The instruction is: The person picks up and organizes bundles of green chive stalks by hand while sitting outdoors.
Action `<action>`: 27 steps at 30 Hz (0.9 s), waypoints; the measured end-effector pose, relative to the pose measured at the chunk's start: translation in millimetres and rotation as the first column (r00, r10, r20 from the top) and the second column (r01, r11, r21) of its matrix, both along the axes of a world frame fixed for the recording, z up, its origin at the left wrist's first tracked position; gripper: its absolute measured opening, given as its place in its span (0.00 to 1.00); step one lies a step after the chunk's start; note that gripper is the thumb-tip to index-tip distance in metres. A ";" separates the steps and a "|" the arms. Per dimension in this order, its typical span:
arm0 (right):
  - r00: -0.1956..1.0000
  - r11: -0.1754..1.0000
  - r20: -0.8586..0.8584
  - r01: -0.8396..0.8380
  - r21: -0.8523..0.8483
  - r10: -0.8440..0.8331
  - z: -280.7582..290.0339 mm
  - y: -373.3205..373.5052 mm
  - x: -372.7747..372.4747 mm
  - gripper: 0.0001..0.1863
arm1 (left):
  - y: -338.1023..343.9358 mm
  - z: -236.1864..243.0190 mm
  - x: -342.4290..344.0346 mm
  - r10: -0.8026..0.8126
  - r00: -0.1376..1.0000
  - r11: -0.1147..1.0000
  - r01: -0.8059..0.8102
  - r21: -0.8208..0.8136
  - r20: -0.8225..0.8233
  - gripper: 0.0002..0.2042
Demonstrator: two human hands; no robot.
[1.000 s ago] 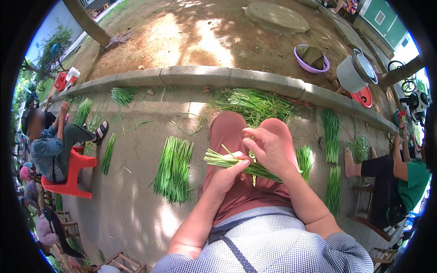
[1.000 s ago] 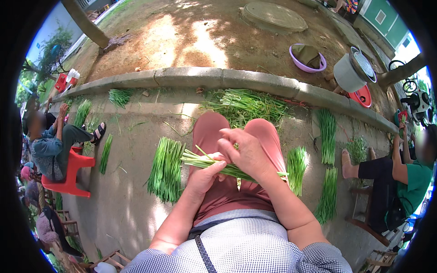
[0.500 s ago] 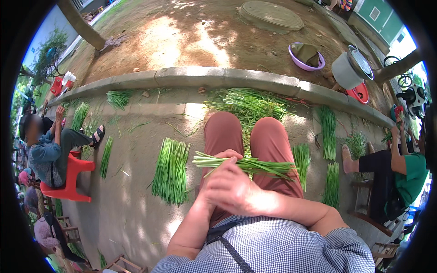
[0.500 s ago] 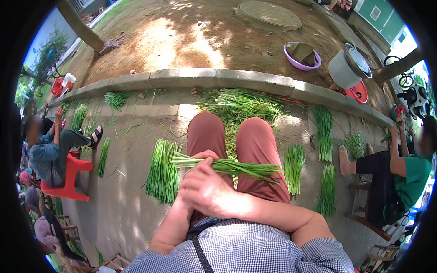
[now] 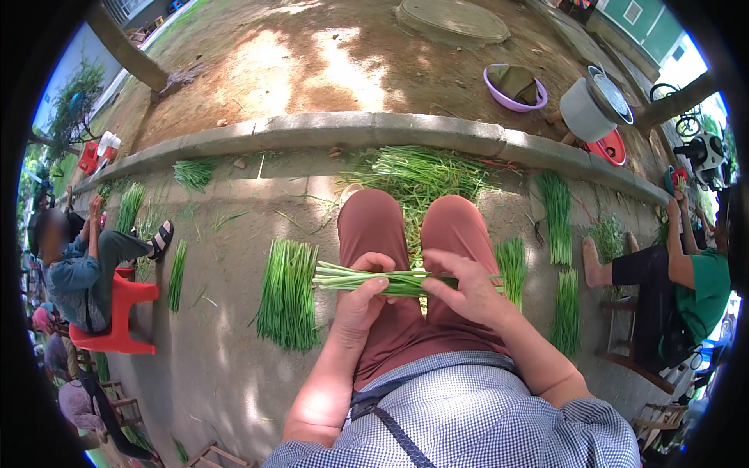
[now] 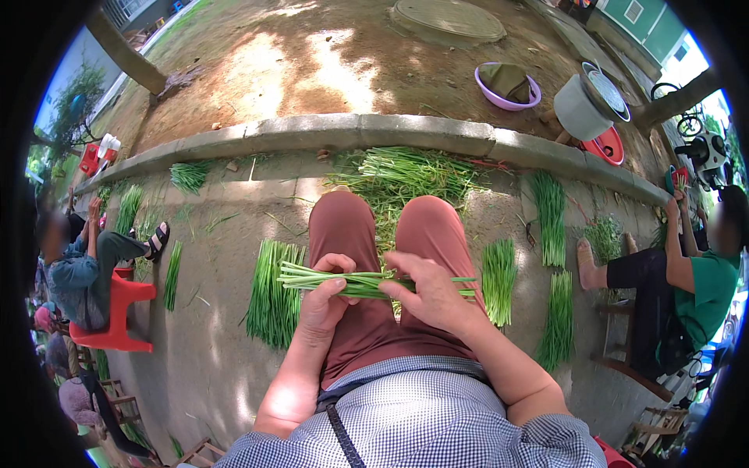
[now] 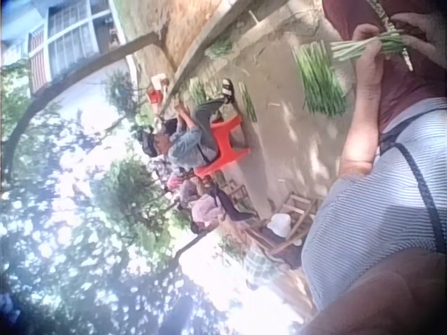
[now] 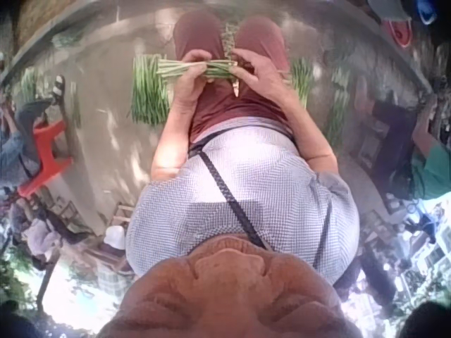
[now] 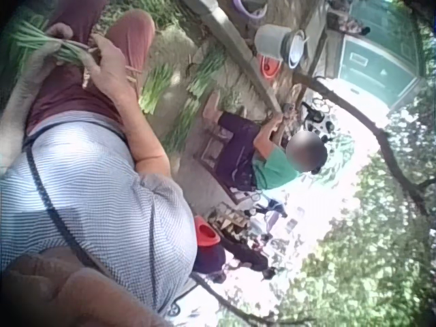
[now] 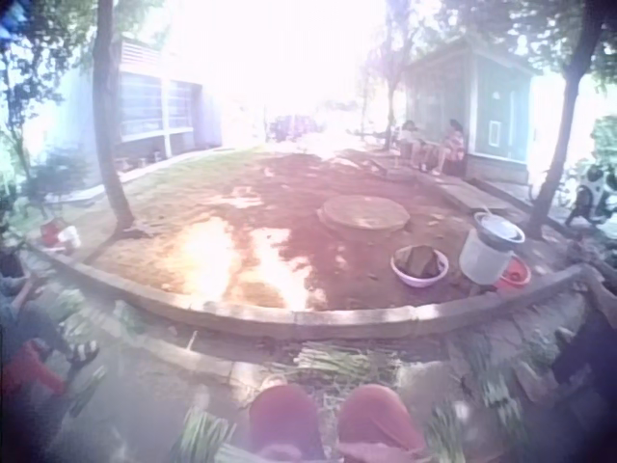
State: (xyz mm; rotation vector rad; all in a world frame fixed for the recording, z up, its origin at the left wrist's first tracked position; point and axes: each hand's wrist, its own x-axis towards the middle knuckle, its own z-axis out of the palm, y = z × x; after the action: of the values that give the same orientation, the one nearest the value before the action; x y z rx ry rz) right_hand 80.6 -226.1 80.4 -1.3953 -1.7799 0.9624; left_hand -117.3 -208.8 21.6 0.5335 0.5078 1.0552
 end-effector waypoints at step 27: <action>0.889 0.944 -0.391 0.118 -0.309 -0.239 -20.0 -4.1 4.9 0.10 | 0.1 4.6 2.8 -0.039 0.996 0.999 0.038 -0.024 -0.077 0.09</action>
State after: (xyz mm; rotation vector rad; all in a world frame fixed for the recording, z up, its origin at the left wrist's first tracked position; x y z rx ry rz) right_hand 85.6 -230.2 60.4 -1.3583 -1.2038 1.3350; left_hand -114.5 -208.7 26.2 0.5641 0.5754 0.9936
